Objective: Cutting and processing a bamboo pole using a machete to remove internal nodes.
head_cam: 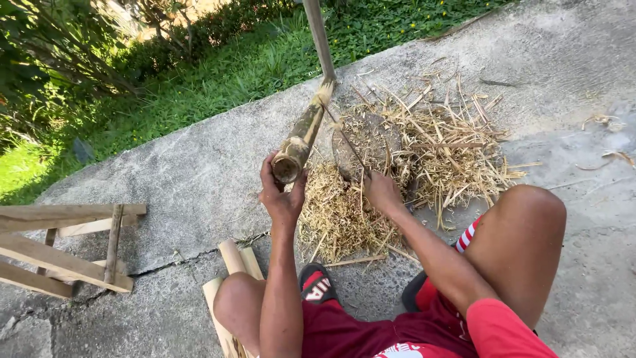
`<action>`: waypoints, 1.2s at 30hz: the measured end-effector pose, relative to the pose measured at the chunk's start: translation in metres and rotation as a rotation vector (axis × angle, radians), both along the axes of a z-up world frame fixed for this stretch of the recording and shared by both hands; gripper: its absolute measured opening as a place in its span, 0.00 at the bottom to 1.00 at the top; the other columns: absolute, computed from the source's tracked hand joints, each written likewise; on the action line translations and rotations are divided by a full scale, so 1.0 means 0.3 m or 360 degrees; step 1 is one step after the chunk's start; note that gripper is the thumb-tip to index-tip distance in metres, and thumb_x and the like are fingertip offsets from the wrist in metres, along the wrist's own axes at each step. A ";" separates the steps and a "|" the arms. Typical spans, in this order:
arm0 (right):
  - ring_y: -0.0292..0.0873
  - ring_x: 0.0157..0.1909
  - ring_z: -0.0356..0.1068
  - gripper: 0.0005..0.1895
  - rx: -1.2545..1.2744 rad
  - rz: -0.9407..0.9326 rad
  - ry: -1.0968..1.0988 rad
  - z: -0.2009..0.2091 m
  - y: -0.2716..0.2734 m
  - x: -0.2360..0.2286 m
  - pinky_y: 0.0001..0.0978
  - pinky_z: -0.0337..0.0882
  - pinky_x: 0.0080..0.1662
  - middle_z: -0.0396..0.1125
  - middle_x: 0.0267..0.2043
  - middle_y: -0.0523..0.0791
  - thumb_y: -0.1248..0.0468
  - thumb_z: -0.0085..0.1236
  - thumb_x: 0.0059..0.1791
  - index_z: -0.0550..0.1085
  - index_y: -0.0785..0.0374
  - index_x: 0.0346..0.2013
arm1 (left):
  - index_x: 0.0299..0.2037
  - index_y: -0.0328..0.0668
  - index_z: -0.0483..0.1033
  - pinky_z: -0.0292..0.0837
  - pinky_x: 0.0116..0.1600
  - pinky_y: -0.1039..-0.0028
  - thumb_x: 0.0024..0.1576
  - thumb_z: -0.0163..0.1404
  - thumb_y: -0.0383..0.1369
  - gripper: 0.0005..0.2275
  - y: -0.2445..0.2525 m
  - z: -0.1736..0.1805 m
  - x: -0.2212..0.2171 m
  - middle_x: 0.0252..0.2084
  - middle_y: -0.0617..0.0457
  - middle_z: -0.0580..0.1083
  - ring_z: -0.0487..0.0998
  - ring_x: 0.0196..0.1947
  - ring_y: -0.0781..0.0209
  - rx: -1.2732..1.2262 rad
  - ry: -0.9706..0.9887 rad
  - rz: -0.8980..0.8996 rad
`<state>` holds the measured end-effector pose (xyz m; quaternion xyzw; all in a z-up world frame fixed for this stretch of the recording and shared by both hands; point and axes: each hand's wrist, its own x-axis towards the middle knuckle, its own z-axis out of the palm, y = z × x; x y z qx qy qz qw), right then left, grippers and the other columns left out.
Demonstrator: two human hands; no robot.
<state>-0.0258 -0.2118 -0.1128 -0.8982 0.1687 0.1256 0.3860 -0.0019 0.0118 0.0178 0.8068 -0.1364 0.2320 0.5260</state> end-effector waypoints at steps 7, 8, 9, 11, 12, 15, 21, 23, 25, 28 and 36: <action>0.34 0.13 0.55 0.16 0.0440 -0.0258 0.0012 -0.009 0.024 -0.015 0.27 0.56 0.15 0.65 0.22 0.47 0.62 0.40 0.57 0.67 0.69 0.56 | 0.67 0.37 0.59 0.79 0.59 0.66 0.54 0.65 0.32 0.33 0.051 -0.021 -0.014 0.57 0.39 0.75 0.80 0.57 0.50 -0.0001 -0.0066 0.0064; 0.34 0.13 0.56 0.16 0.0415 -0.0217 -0.0113 -0.033 0.029 -0.018 0.27 0.57 0.15 0.65 0.23 0.47 0.64 0.41 0.57 0.67 0.70 0.57 | 0.67 0.38 0.60 0.80 0.60 0.65 0.55 0.65 0.33 0.33 0.047 -0.025 -0.014 0.57 0.39 0.75 0.80 0.57 0.50 -0.0034 -0.0061 0.0055; 0.33 0.12 0.56 0.17 0.0388 -0.0177 -0.0238 -0.057 0.035 -0.020 0.26 0.57 0.14 0.65 0.23 0.46 0.66 0.41 0.56 0.67 0.70 0.57 | 0.67 0.39 0.60 0.81 0.60 0.64 0.55 0.65 0.34 0.33 0.043 -0.028 -0.013 0.58 0.38 0.75 0.80 0.57 0.49 -0.0066 -0.0055 0.0047; 0.34 0.12 0.57 0.16 0.0310 -0.0065 -0.0346 -0.033 0.056 -0.007 0.27 0.58 0.14 0.66 0.24 0.47 0.67 0.41 0.56 0.67 0.71 0.56 | 0.67 0.40 0.60 0.81 0.59 0.63 0.54 0.66 0.34 0.34 0.046 -0.039 -0.009 0.57 0.39 0.76 0.80 0.57 0.49 -0.0011 -0.0031 0.0082; 0.34 0.12 0.58 0.16 0.0234 0.0036 -0.0444 -0.024 0.069 -0.008 0.27 0.58 0.14 0.66 0.24 0.47 0.67 0.40 0.56 0.68 0.72 0.55 | 0.67 0.40 0.60 0.82 0.59 0.63 0.53 0.67 0.35 0.34 0.049 -0.045 -0.012 0.56 0.40 0.76 0.81 0.56 0.49 0.0047 0.0005 0.0108; 0.35 0.15 0.58 0.16 0.0097 0.0070 -0.0318 0.005 0.072 0.000 0.30 0.59 0.15 0.67 0.26 0.50 0.66 0.37 0.58 0.68 0.71 0.55 | 0.67 0.42 0.62 0.82 0.58 0.63 0.51 0.68 0.36 0.35 0.053 -0.053 -0.018 0.55 0.41 0.77 0.82 0.54 0.50 0.0229 0.0005 0.0019; 0.36 0.18 0.64 0.19 0.0451 -0.0280 0.0141 -0.081 -0.005 0.044 0.29 0.66 0.20 0.69 0.27 0.47 0.65 0.42 0.55 0.65 0.67 0.60 | 0.66 0.43 0.64 0.81 0.60 0.62 0.51 0.66 0.33 0.33 0.079 0.053 -0.111 0.54 0.42 0.77 0.82 0.54 0.49 0.0218 -0.0054 -0.0078; 0.36 0.19 0.65 0.18 0.0488 -0.0321 0.0146 -0.097 -0.006 0.020 0.29 0.67 0.22 0.69 0.26 0.45 0.63 0.44 0.56 0.68 0.66 0.59 | 0.67 0.42 0.64 0.79 0.61 0.62 0.52 0.65 0.32 0.32 0.139 0.052 -0.122 0.58 0.41 0.76 0.81 0.56 0.48 0.0127 -0.0056 -0.0145; 0.35 0.20 0.65 0.17 0.0517 -0.0373 0.0121 -0.112 -0.032 0.042 0.30 0.67 0.23 0.68 0.26 0.44 0.62 0.46 0.56 0.70 0.65 0.57 | 0.68 0.40 0.63 0.77 0.62 0.62 0.54 0.64 0.32 0.31 0.174 0.079 -0.114 0.61 0.40 0.74 0.79 0.59 0.47 0.0026 -0.0087 -0.0225; 0.35 0.20 0.65 0.16 0.0609 -0.0416 0.0096 -0.171 -0.041 0.030 0.32 0.67 0.25 0.66 0.24 0.42 0.60 0.48 0.57 0.72 0.66 0.54 | 0.68 0.37 0.62 0.74 0.66 0.60 0.56 0.63 0.30 0.31 0.227 0.135 -0.144 0.67 0.38 0.68 0.73 0.65 0.45 -0.0329 0.0000 -0.0385; 0.37 0.19 0.63 0.13 0.1054 -0.0522 0.0116 -0.302 -0.035 0.027 0.33 0.68 0.23 0.64 0.20 0.42 0.59 0.50 0.56 0.71 0.68 0.44 | 0.75 0.39 0.52 0.64 0.79 0.58 0.61 0.60 0.30 0.35 0.270 0.156 -0.091 0.74 0.40 0.62 0.63 0.75 0.47 -0.0756 -0.0123 -0.0410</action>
